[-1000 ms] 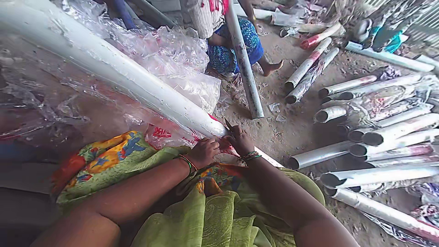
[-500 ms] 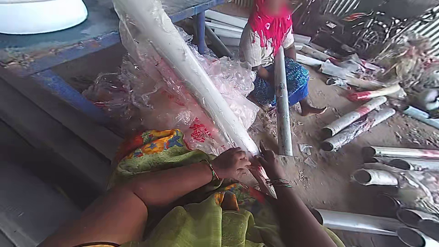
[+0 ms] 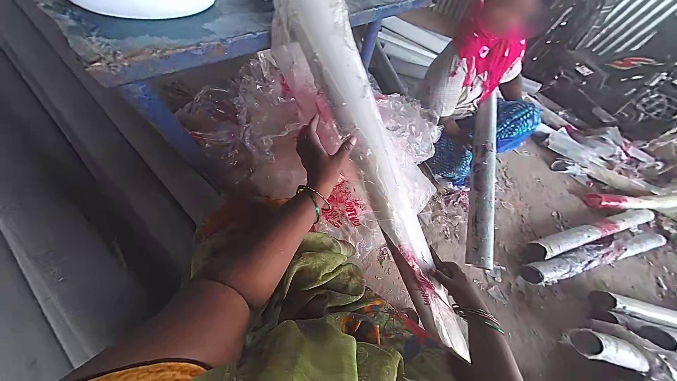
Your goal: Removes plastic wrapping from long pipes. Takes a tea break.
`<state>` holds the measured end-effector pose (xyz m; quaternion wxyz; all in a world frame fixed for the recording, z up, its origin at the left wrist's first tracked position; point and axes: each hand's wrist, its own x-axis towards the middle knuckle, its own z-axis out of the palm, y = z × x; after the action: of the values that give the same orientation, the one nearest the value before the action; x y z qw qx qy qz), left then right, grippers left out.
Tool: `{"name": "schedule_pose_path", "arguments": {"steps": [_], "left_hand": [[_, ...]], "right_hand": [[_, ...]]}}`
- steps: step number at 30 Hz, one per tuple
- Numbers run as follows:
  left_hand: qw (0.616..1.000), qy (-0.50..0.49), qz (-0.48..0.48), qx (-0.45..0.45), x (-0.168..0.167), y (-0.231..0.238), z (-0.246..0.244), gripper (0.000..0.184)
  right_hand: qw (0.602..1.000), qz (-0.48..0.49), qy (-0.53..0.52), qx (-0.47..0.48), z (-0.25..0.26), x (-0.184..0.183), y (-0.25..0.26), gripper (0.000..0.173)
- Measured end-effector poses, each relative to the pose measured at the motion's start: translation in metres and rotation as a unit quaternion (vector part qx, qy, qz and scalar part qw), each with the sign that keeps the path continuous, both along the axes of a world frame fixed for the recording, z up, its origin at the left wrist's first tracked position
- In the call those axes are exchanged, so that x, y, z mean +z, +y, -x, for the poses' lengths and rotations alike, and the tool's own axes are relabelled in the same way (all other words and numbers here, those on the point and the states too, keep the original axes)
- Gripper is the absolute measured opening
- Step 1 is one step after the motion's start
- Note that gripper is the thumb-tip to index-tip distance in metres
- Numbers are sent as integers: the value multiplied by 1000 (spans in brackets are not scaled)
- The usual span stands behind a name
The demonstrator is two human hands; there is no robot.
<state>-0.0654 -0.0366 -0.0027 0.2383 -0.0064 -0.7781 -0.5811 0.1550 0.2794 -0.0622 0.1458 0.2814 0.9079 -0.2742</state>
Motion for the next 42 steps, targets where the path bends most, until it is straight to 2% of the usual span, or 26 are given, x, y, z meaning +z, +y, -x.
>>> {"name": "schedule_pose_path", "arguments": {"steps": [2,4,7,10,12,17,20,22,25,30,34,37,42], "left_hand": [[995,-58,-79,-21,-14,3,6,108],[978,-128,-149,-76,-23,1,6,109],[948,-208,-196,-142,-15,-2,-2,90],[934,-233,-213,-168,-7,1,-11,84],[934,-238,-194,-182,-3,3,-18,78],[933,-242,-46,-262,3,9,-29,59],[932,-247,-56,-260,0,16,-27,51],[929,-241,-74,-269,-2,16,-26,46],[919,-224,-112,-303,1,14,-29,37],[910,-216,-118,-333,-1,11,-29,31],[909,-215,-88,-345,-8,4,-25,33],[903,-234,-60,-356,-9,-6,-26,37],[899,-213,-40,-380,-7,-10,-28,34]], "right_hand": [[1000,-2,-21,18,7,6,5,53],[999,-1,-34,31,10,8,6,52],[998,-19,-58,33,15,16,1,51],[998,-16,-50,27,14,15,0,49],[998,-15,-52,20,12,15,-2,49],[998,-39,-47,27,9,14,-7,51],[999,-37,-22,11,9,15,-5,52],[998,-22,54,-27,13,20,-6,50],[979,-11,181,-92,32,52,-40,49],[957,-15,289,-28,91,90,-106,37],[934,-109,336,48,143,92,-144,41],[917,-169,360,19,170,83,-166,44],[904,-224,365,-12,180,79,-170,46]]}}
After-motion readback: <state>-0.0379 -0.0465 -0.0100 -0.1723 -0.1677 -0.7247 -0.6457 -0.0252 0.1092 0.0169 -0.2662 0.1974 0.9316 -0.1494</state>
